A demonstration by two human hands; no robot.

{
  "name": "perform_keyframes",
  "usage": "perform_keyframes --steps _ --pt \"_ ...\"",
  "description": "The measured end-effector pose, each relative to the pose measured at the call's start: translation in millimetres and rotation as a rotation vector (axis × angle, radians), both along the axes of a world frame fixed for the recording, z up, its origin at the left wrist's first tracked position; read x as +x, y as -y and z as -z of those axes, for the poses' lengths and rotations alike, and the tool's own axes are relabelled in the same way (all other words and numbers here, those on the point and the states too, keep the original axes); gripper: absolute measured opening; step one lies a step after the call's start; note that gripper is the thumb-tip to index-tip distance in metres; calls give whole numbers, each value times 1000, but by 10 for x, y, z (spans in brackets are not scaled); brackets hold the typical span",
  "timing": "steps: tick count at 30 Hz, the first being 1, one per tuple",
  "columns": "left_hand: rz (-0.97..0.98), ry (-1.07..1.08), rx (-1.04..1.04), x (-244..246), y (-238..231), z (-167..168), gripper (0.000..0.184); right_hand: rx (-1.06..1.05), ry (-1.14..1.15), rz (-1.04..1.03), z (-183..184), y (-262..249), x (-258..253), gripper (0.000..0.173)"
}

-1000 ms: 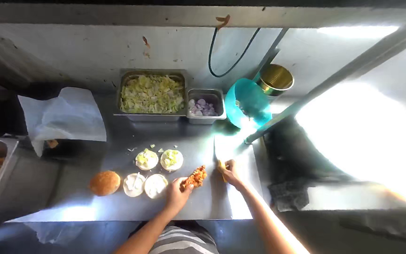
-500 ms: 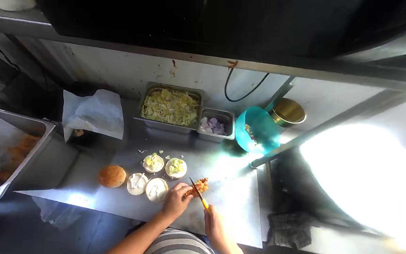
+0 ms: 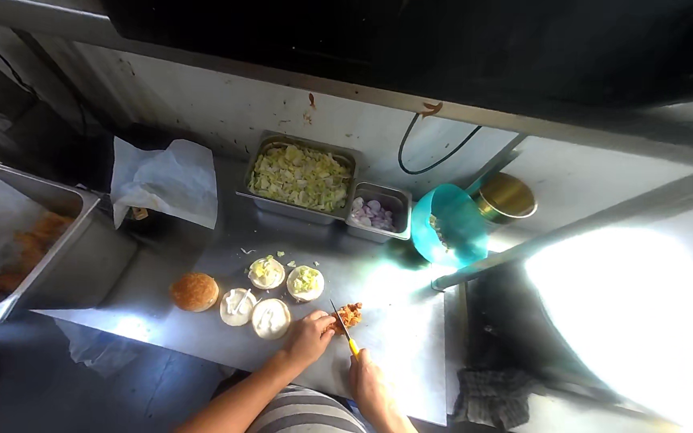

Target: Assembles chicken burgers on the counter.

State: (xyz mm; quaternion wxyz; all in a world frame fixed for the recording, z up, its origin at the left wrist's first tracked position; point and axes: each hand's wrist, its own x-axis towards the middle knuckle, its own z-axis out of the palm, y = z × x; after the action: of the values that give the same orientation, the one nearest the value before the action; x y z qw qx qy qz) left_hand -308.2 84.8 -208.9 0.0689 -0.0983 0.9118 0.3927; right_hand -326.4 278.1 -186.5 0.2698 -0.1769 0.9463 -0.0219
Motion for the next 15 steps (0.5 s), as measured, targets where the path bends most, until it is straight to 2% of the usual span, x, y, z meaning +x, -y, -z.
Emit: perform_keyframes --steps 8,15 --pt "-38 116 -16 -125 -13 -59 30 50 33 24 137 101 -73 43" --pt "-94 136 -12 -187 5 -105 25 183 168 13 -26 246 -217 47"
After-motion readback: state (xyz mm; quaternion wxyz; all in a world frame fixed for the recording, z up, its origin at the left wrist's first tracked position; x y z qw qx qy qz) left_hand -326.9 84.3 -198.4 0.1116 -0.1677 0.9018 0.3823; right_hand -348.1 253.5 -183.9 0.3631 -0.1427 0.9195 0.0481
